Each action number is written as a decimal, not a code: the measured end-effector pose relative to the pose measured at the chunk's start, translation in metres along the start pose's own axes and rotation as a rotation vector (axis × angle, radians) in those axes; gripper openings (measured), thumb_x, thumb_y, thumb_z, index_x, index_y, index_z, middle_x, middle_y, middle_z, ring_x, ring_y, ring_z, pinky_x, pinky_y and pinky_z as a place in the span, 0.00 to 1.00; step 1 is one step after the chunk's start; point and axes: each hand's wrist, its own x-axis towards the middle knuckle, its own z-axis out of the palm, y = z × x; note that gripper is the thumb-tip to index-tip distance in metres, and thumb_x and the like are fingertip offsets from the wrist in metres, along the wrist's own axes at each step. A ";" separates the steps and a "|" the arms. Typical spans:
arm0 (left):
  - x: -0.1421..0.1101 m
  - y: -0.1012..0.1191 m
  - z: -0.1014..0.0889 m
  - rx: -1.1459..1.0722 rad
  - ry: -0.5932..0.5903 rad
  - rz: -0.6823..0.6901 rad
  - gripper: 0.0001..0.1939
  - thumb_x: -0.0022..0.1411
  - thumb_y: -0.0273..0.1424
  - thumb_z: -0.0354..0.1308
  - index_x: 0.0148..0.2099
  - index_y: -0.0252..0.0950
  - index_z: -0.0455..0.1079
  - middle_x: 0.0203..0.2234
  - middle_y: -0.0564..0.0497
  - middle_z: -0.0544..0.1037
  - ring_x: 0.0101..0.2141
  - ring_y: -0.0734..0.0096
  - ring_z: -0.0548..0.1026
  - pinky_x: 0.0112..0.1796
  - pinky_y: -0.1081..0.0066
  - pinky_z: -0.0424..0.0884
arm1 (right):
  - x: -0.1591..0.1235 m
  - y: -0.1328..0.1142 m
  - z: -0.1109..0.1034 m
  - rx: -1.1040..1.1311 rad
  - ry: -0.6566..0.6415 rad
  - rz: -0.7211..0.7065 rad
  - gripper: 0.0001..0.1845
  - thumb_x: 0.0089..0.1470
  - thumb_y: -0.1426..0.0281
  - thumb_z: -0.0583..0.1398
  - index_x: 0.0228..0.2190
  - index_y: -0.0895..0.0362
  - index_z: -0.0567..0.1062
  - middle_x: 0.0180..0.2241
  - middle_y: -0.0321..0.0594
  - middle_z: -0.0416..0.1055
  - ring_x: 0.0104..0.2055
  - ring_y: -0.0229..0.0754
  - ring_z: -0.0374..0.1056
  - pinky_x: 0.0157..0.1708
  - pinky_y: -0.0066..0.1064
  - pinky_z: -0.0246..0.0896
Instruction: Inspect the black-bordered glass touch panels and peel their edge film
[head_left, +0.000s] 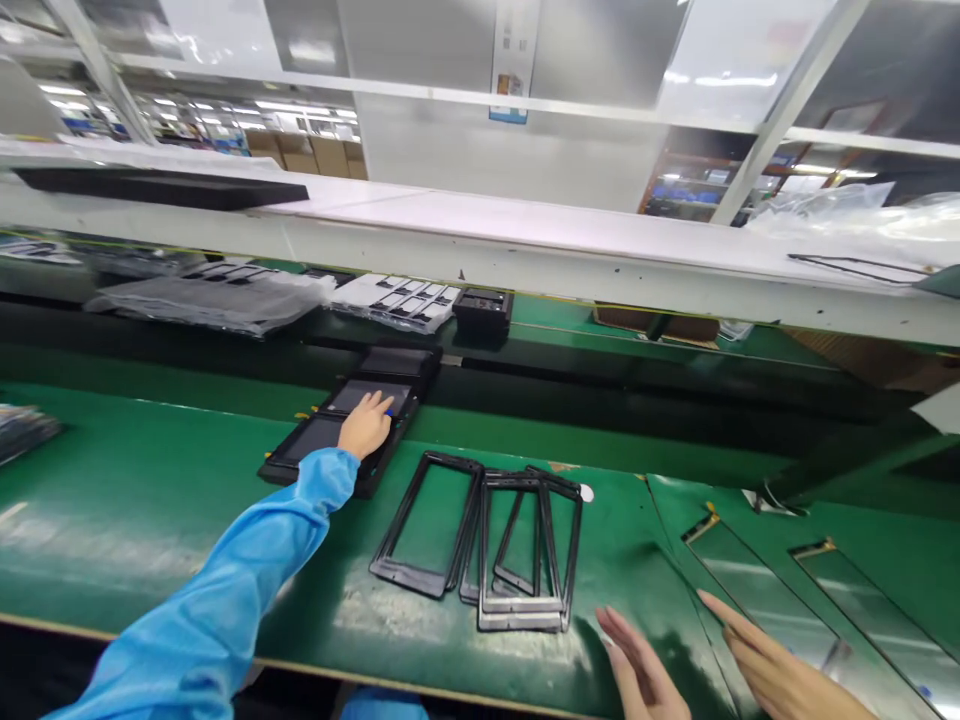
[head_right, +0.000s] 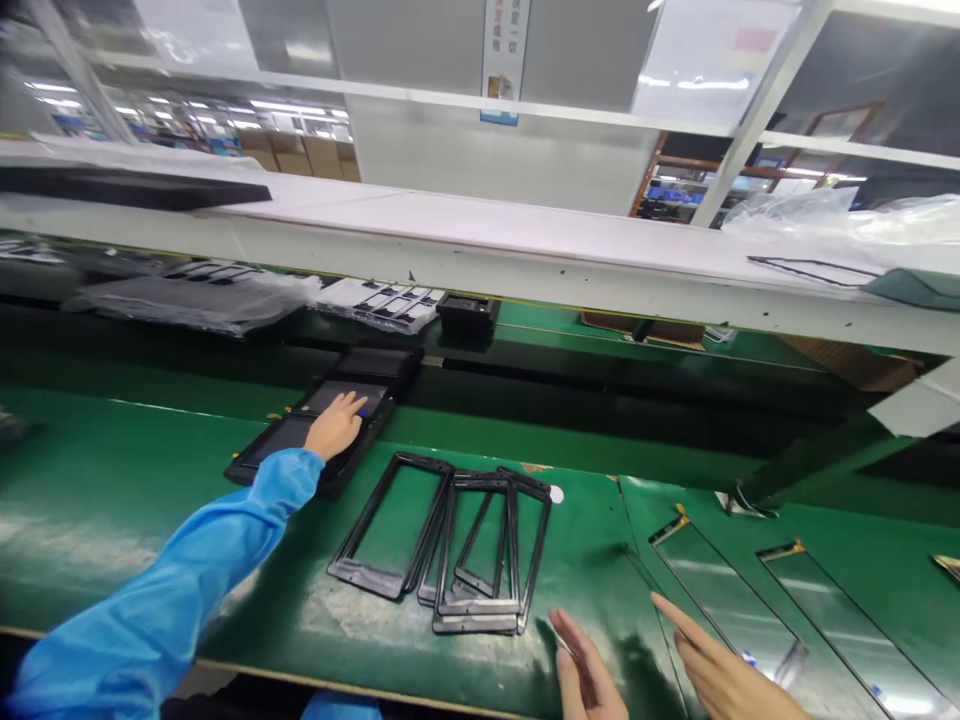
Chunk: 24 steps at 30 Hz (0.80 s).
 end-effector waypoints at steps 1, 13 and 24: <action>-0.006 0.006 0.001 -0.015 -0.007 0.010 0.19 0.74 0.36 0.64 0.62 0.36 0.74 0.62 0.40 0.75 0.60 0.49 0.75 0.60 0.43 0.73 | -0.001 -0.001 0.000 -0.016 -0.037 0.016 0.20 0.53 0.44 0.69 0.40 0.41 0.88 0.45 0.53 0.86 0.52 0.70 0.81 0.59 0.64 0.73; -0.075 0.138 0.044 -0.200 -0.278 0.166 0.19 0.74 0.39 0.64 0.61 0.36 0.74 0.57 0.44 0.77 0.52 0.51 0.79 0.50 0.52 0.80 | 0.029 -0.007 -0.013 -0.477 -0.166 -0.397 0.20 0.71 0.58 0.56 0.50 0.50 0.86 0.57 0.49 0.81 0.62 0.58 0.75 0.65 0.57 0.67; -0.056 0.181 0.058 -0.389 -0.405 0.070 0.16 0.58 0.44 0.68 0.41 0.37 0.80 0.36 0.43 0.84 0.44 0.46 0.83 0.44 0.57 0.80 | 0.030 0.025 -0.132 -1.081 -0.195 -0.448 0.43 0.56 0.65 0.69 0.71 0.56 0.68 0.75 0.50 0.57 0.76 0.71 0.52 0.71 0.65 0.56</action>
